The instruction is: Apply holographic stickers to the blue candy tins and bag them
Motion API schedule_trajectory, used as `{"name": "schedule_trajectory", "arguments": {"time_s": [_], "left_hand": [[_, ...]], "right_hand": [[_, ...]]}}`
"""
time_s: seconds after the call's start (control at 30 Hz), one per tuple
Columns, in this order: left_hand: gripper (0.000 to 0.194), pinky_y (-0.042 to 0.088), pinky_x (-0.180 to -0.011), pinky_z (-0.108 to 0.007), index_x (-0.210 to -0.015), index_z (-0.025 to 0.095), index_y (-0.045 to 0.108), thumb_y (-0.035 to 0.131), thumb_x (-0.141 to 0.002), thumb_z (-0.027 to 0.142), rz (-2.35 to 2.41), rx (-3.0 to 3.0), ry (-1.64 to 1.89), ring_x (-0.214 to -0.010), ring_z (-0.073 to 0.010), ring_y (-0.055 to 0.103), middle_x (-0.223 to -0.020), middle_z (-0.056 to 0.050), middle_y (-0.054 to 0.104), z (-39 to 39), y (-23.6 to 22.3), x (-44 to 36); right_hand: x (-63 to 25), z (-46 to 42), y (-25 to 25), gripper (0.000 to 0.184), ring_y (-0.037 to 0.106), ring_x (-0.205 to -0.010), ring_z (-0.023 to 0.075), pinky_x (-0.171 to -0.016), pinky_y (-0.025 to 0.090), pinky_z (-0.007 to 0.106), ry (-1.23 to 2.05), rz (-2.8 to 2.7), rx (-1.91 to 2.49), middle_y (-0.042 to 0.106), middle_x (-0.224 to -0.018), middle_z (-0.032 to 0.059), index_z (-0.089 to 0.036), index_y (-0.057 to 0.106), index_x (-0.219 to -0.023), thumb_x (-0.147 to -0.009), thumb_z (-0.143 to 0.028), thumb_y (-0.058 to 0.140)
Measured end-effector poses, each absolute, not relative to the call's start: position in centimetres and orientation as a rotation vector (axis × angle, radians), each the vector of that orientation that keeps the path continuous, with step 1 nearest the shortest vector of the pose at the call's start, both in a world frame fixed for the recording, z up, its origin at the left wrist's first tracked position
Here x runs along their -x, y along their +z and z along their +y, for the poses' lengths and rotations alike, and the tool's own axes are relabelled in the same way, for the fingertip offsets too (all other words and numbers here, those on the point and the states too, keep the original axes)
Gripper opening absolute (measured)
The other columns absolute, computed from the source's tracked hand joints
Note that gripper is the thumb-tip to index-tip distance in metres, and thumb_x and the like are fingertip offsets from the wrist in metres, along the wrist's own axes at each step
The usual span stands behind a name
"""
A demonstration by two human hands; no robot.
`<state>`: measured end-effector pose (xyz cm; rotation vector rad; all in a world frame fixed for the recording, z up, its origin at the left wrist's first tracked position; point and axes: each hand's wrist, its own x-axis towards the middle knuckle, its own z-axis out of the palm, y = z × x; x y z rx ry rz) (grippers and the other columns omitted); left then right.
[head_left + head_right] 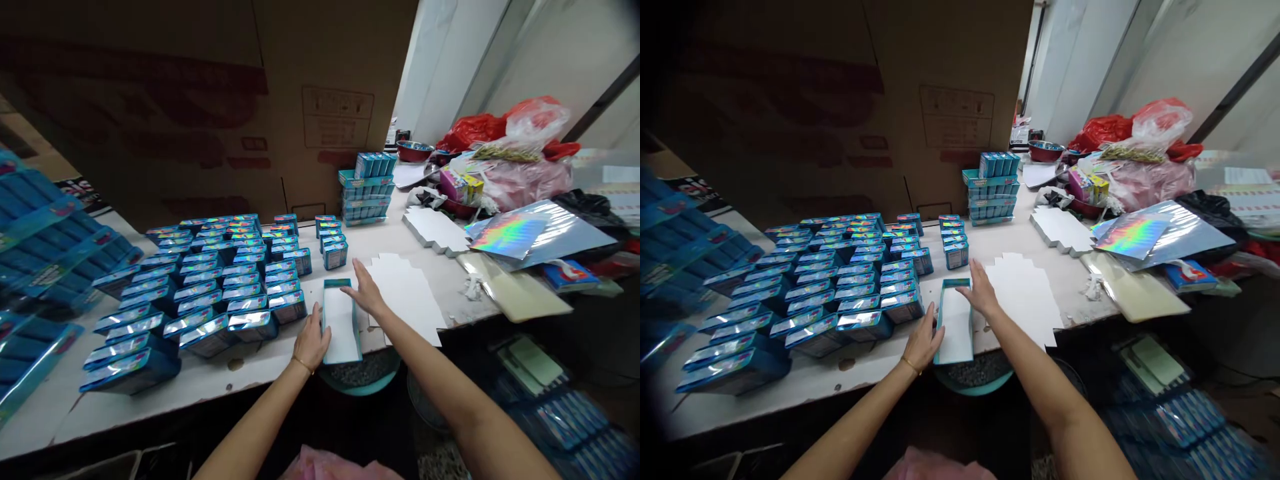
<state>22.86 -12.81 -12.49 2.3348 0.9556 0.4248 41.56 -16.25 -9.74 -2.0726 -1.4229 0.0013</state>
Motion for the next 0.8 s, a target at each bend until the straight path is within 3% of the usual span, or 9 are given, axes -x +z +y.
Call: {"name": "schedule_trajectory", "arguments": {"time_s": [0.17, 0.27, 0.37, 0.47, 0.57, 0.67, 0.8], "left_hand": [[0.056, 0.044, -0.084, -0.034, -0.134, 0.015, 0.022, 0.037, -0.080, 0.026, 0.947, -2.216, 0.622, -0.100, -0.0191, 0.054, -0.114, -0.012, 0.054, -13.1, -14.1, -21.5], [0.056, 0.044, -0.085, -0.034, -0.134, 0.019, 0.021, 0.038, -0.082, 0.029, 0.928, -2.187, 0.682, -0.105, -0.0186, 0.052, -0.119, -0.011, 0.050, -13.2, -14.9, -21.4], [0.055, 0.046, -0.084, -0.033, -0.133, 0.020, 0.023, 0.038, -0.082, 0.029, 0.920, -2.180, 0.700, -0.104, -0.0191, 0.052, -0.121, -0.011, 0.050, -13.1, -15.3, -21.4], [0.055, 0.048, -0.080, -0.033, -0.133, 0.020, 0.025, 0.040, -0.081, 0.028, 0.931, -2.179, 0.709, -0.100, -0.0201, 0.055, -0.119, -0.011, 0.051, -12.9, -15.4, -21.4], [0.055, 0.049, -0.076, -0.034, -0.133, 0.021, 0.026, 0.040, -0.080, 0.028, 0.943, -2.177, 0.706, -0.096, -0.0207, 0.056, -0.118, -0.011, 0.053, -12.9, -15.4, -21.3], [0.056, 0.049, -0.076, -0.034, -0.133, 0.022, 0.025, 0.040, -0.079, 0.027, 0.938, -2.180, 0.695, -0.096, -0.0209, 0.057, -0.118, -0.011, 0.052, -12.9, -15.4, -21.3], [0.054, 0.049, -0.076, -0.032, -0.133, 0.021, 0.024, 0.038, -0.081, 0.027, 0.935, -2.188, 0.682, -0.098, -0.0201, 0.056, -0.120, -0.011, 0.051, -12.9, -15.5, -21.4]], "right_hand": [[-47.8, -7.6, -5.1, 0.109, -0.002, -0.131, 0.0312, -0.103, 0.016, 0.049, 0.013, -1.859, 2.157, 0.011, -0.143, 0.0140, -0.017, 0.014, -0.137, -0.051, -0.043, 0.074], [-50.0, -3.4, -4.8, 0.118, -0.003, -0.129, 0.0372, -0.100, 0.017, 0.055, 0.111, -1.976, 2.240, 0.007, -0.143, 0.0178, -0.016, 0.015, -0.137, -0.042, -0.050, 0.076], [-50.7, -1.8, -5.6, 0.111, 0.003, -0.128, 0.0389, -0.098, 0.019, 0.055, 0.159, -2.045, 2.243, 0.014, -0.140, 0.0202, -0.013, 0.023, -0.134, -0.044, -0.054, 0.073], [-50.0, -2.2, -6.3, 0.100, 0.015, -0.127, 0.0348, -0.100, 0.023, 0.048, 0.003, -2.068, 2.127, 0.026, -0.133, 0.0211, -0.010, 0.033, -0.129, -0.048, -0.053, 0.072], [-49.0, -2.8, -6.2, 0.100, 0.028, -0.121, 0.0323, -0.098, 0.027, 0.044, -0.095, -2.040, 2.099, 0.031, -0.127, 0.0198, -0.010, 0.032, -0.129, -0.049, -0.056, 0.069], [-48.7, -2.2, -5.6, 0.110, 0.031, -0.118, 0.0345, -0.097, 0.026, 0.046, -0.070, -2.096, 2.209, 0.030, -0.129, 0.0199, -0.012, 0.024, -0.134, -0.046, -0.061, 0.068], [-49.1, -0.7, -5.0, 0.108, 0.028, -0.117, 0.0361, -0.097, 0.024, 0.048, -0.030, -2.222, 2.262, 0.029, -0.131, 0.0195, -0.013, 0.026, -0.133, -0.045, -0.059, 0.070]]}}
